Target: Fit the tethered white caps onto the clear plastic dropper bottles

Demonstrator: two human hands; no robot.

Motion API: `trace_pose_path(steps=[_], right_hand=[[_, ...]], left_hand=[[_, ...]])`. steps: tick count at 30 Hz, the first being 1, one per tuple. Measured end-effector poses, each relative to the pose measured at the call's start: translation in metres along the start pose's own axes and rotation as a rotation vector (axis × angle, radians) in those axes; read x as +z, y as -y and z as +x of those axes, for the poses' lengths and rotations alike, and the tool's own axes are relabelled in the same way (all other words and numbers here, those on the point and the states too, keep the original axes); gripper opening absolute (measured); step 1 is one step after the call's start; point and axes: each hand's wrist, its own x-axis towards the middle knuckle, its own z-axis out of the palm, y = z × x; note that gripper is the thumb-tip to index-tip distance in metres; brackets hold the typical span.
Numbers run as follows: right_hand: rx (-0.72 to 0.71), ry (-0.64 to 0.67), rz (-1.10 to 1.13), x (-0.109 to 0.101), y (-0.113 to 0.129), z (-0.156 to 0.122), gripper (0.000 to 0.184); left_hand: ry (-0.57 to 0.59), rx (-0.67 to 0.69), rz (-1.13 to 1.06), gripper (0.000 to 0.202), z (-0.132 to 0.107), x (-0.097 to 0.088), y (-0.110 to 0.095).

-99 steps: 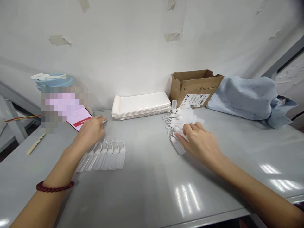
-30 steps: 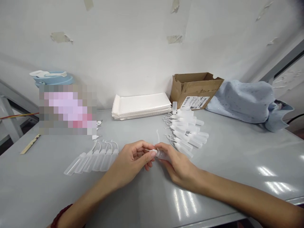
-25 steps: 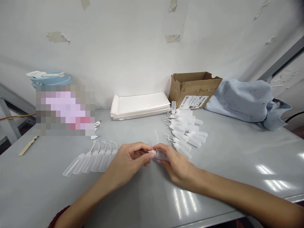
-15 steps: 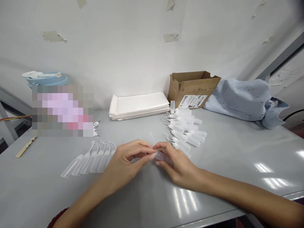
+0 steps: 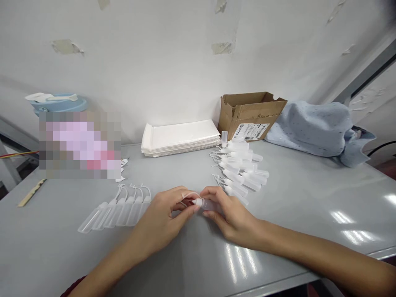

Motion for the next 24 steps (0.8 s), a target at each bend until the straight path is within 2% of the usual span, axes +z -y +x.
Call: trace_pose_path(steps=[4,7,10,13,16,19,24], right_hand=[[0.038,0.022,0.037,-0.002,0.001,0.001,0.030],[0.027,0.003,0.006,-0.001,0.001,-0.001,0.030],[-0.017,-0.006,-0.022,0.001,-0.001,-0.003,0.030],[-0.026,0.013,0.014,-0.001,0.001,0.000,0.030],[0.064,0.052,0.116,-0.008,0.005,0.004,0.030],[0.109,0.070,0.167,-0.011,0.008,0.005,0.032],[-0.061,0.011,-0.022,-0.007,0.004,0.000,0.030]], left_hand=[[0.008,0.045,0.052,0.017,0.002,-0.001,0.000],[-0.015,-0.057,0.031,0.021,0.003,-0.001,-0.002],[0.003,-0.121,0.101,0.033,0.002,0.000,-0.005],[0.043,-0.058,0.133,0.028,0.001,-0.001,-0.005],[0.011,0.021,0.162,0.020,0.000,-0.002,-0.004],[-0.024,-0.014,0.113,0.022,0.000,-0.002,-0.004],[0.028,-0.094,0.059,0.031,0.000,0.000,-0.004]])
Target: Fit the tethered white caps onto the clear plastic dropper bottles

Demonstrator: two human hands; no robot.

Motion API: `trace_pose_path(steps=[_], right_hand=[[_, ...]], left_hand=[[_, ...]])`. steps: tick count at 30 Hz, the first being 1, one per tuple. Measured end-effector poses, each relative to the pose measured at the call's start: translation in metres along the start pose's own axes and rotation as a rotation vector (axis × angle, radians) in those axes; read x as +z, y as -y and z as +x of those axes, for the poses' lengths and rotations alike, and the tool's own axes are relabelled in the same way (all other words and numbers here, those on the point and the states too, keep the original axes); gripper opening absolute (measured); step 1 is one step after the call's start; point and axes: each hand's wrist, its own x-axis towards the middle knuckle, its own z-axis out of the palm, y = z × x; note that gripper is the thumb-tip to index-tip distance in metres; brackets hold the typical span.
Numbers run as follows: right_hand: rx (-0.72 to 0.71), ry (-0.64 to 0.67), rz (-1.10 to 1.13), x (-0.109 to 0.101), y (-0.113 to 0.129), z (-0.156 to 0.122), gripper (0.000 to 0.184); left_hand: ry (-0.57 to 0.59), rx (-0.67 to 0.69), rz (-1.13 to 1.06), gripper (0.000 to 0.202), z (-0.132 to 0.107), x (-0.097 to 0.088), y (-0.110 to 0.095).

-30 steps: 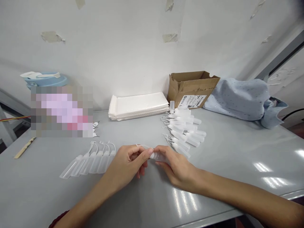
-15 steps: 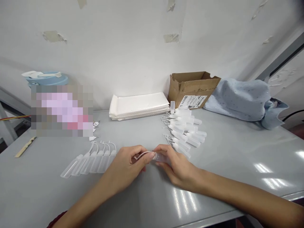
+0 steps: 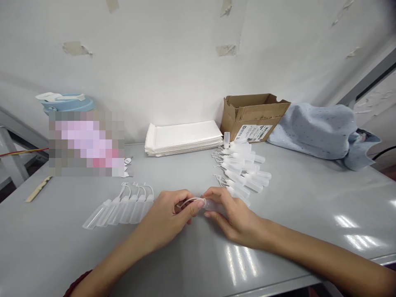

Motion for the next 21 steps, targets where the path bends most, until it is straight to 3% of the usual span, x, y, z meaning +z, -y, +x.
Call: trace_pose_path(steps=[7,11,13,18,21], right_hand=[[-0.261,-0.198,-0.321,-0.001,-0.007,0.003,0.022],[-0.304,-0.233,-0.292,-0.004,-0.004,0.004,0.020],[-0.204,-0.221,-0.179,-0.007,0.001,0.004,0.019],[0.290,0.020,0.323,-0.015,0.009,0.007,0.028],[0.273,-0.012,0.313,-0.015,0.007,0.008,0.025]], left_hand=[[0.009,-0.068,-0.267,0.035,0.003,-0.005,0.001],[0.052,-0.054,-0.339,0.033,0.004,-0.004,0.005],[0.046,-0.013,-0.298,0.032,0.004,-0.003,0.005],[-0.001,0.035,-0.218,0.029,0.003,0.001,0.002],[-0.020,0.032,-0.216,0.028,0.003,0.000,0.000]])
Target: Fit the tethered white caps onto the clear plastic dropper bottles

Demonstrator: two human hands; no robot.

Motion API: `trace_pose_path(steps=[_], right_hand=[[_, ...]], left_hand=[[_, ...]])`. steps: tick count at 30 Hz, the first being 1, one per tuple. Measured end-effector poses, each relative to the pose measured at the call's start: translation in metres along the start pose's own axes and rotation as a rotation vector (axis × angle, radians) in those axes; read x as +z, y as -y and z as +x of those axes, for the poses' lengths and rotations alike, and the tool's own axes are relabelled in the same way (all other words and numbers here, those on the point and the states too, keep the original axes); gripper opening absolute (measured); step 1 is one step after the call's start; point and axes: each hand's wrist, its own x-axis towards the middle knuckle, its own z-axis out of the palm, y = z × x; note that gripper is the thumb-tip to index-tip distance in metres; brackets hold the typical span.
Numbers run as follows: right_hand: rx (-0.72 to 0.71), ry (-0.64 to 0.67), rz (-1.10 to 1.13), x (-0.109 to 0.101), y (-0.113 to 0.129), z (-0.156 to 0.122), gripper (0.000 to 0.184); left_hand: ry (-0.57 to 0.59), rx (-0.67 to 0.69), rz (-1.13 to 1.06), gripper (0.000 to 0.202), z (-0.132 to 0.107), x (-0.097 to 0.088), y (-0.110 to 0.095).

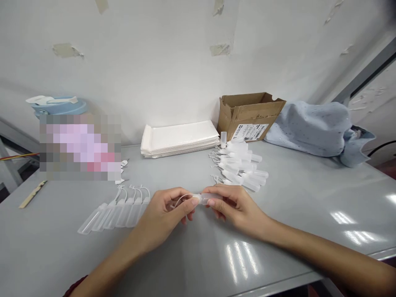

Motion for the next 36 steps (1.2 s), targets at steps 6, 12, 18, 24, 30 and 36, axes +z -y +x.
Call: trace_pose_path(steps=[6,12,18,24,30,36], right_hand=[[-0.521,-0.164,-0.408,0.005,-0.011,-0.002,0.024],[-0.496,-0.099,-0.566,0.005,-0.013,-0.005,0.026],[-0.228,-0.008,-0.193,-0.003,-0.004,0.002,0.024],[0.052,0.085,0.063,-0.006,-0.004,0.006,0.034],[-0.306,-0.262,-0.592,-0.022,-0.012,0.010,0.025],[-0.208,-0.405,-1.228,-0.043,-0.022,0.018,0.020]], left_hand=[[0.146,-0.064,-0.012,0.034,0.001,-0.004,0.001],[0.237,-0.075,-0.045,0.040,-0.001,-0.004,0.000],[0.016,0.250,0.509,0.027,-0.004,0.003,0.008],[-0.096,0.587,0.816,0.017,-0.002,0.005,0.021],[-0.371,0.366,1.101,0.025,0.007,-0.051,0.021],[-0.488,0.017,1.356,0.029,0.001,-0.122,0.040]])
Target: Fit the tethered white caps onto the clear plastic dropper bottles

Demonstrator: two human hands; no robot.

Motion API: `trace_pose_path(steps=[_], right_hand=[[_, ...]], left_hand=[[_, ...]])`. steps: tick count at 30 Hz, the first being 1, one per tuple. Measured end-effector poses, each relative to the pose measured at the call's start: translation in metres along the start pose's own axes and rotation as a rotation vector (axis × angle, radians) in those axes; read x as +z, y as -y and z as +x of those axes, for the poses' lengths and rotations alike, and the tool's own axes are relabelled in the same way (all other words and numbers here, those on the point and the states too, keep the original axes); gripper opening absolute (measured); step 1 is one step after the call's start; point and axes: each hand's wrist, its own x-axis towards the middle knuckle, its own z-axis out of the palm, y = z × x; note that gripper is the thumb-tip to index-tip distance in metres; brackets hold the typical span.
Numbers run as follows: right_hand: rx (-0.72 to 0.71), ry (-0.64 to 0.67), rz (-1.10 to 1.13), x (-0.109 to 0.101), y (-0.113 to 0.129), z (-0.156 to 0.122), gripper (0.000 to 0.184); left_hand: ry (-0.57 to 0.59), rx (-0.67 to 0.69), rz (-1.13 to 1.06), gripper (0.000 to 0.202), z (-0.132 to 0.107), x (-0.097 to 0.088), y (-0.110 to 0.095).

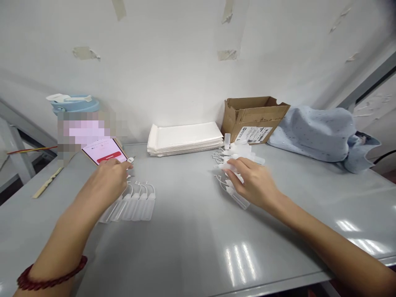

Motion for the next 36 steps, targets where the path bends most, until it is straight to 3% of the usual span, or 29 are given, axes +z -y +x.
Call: trace_pose_path(steps=[3,8,13,16,20,24,28,36], right_hand=[[0.054,0.049,-0.128,0.001,-0.001,0.001,0.014],[0.071,0.075,-0.176,0.001,0.003,0.000,0.007],[0.062,0.009,-0.148,-0.003,0.009,-0.001,0.012],[-0.018,-0.073,-0.004,-0.003,0.017,-0.004,0.012],[-0.173,-0.071,0.252,-0.002,0.039,-0.013,0.011],[-0.274,0.091,0.412,-0.001,0.068,-0.016,0.020],[-0.318,0.277,0.461,0.002,0.102,-0.003,0.038],[-0.309,0.295,0.377,0.023,0.147,0.034,0.045]], left_hand=[[0.081,-0.004,0.007,0.028,-0.002,0.004,0.012],[0.134,-0.042,-0.007,0.022,0.001,0.007,0.014],[0.133,-0.101,-0.035,0.021,0.004,0.005,0.010],[0.117,-0.131,-0.083,0.026,0.003,0.000,0.005],[0.066,-0.141,-0.199,0.022,0.002,-0.012,-0.006],[-0.036,-0.156,-0.363,0.026,0.004,-0.020,-0.022],[-0.146,-0.179,-0.508,0.032,0.003,-0.020,-0.038],[-0.310,-0.164,-0.648,0.028,0.001,-0.014,-0.048]])
